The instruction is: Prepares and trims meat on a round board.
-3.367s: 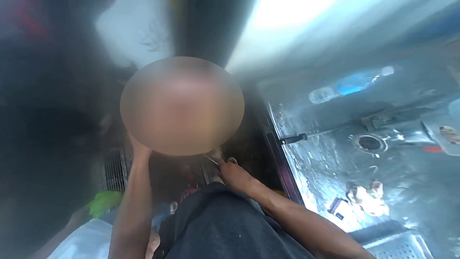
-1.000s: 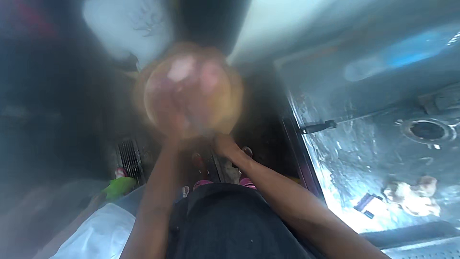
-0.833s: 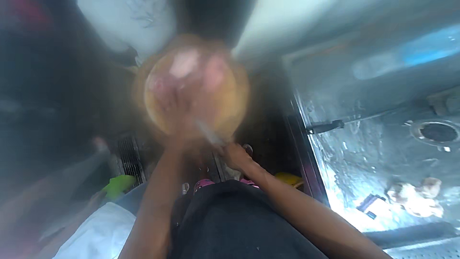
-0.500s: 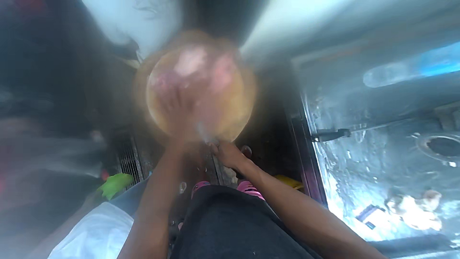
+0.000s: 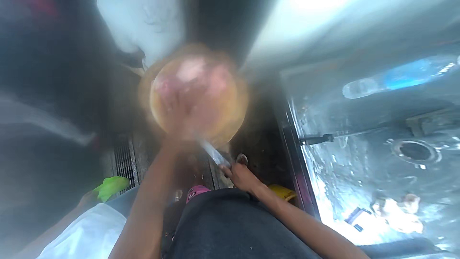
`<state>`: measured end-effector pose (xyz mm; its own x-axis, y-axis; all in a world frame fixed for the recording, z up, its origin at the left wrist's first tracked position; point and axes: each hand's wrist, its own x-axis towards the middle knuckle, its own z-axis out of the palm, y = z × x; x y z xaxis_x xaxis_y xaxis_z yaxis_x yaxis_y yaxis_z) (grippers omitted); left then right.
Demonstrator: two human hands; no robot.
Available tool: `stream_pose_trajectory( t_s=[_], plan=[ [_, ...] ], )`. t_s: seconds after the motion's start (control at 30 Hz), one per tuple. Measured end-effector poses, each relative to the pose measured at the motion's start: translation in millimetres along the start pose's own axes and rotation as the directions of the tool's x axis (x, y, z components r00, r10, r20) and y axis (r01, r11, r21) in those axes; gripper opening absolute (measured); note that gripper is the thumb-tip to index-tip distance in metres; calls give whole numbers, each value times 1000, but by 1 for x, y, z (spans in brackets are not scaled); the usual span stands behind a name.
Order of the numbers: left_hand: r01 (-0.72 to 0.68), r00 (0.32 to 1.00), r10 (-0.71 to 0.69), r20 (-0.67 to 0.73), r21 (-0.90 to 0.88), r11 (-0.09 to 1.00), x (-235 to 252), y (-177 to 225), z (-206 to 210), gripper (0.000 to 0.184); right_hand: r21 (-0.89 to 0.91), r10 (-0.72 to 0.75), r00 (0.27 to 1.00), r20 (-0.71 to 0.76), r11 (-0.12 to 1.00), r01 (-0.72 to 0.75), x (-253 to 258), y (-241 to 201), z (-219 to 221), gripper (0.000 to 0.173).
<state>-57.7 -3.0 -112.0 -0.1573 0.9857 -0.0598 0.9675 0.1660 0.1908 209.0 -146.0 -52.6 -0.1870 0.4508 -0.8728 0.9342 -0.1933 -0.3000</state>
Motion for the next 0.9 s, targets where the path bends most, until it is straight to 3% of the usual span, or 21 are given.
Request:
stream_pose_trajectory(
  t_s=[0.1,0.17,0.23,0.3,0.4,0.53,0.6,0.7,0.73,0.8,0.83,0.87,0.9],
  plan=[
    [-209,977,210,46,-21,978,-18,-37,-15,92,-5,14,999,-29,1000,-14,-25,39,17,76],
    [-214,976,217,25,-88,973,-34,-71,-24,93,9,12,999,-45,1000,-11,-37,61,19,74],
    [-62,998,62,-9,-160,985,-46,-96,-28,99,47,3,995,-99,999,2,-44,80,17,71],
    [109,991,-126,-39,-296,949,-48,-91,-33,108,102,7,989,-147,995,8,-47,89,12,70],
    [171,985,-172,31,-379,909,-48,-59,-35,118,153,36,980,-197,988,-5,-44,82,0,69],
    [445,884,-467,10,-317,837,-34,-71,-62,102,132,15,972,-233,991,17,-26,56,-37,69],
    [465,860,-508,-41,-346,815,-35,-65,-82,96,105,-10,973,-229,994,35,-9,36,-61,70],
    [314,892,-417,-174,-425,849,-34,-3,-93,82,37,-71,977,-201,996,80,20,-8,-101,71],
    [292,914,-381,-141,-423,858,-33,27,-98,77,6,-91,979,-181,996,94,29,-21,-108,70],
    [321,942,-282,183,-237,917,-23,87,-125,69,-83,-128,979,-159,990,116,50,-38,-114,68],
    [264,942,-228,248,-125,956,-17,100,-111,71,-101,-130,979,-160,988,115,58,-40,-112,67],
    [175,969,-162,189,-54,983,-15,99,-77,74,-96,-121,980,-156,990,107,61,-38,-109,68],
    [64,997,-67,-50,-52,997,-13,85,-25,79,-92,-98,985,-141,992,86,59,-35,-109,71]
  ],
)
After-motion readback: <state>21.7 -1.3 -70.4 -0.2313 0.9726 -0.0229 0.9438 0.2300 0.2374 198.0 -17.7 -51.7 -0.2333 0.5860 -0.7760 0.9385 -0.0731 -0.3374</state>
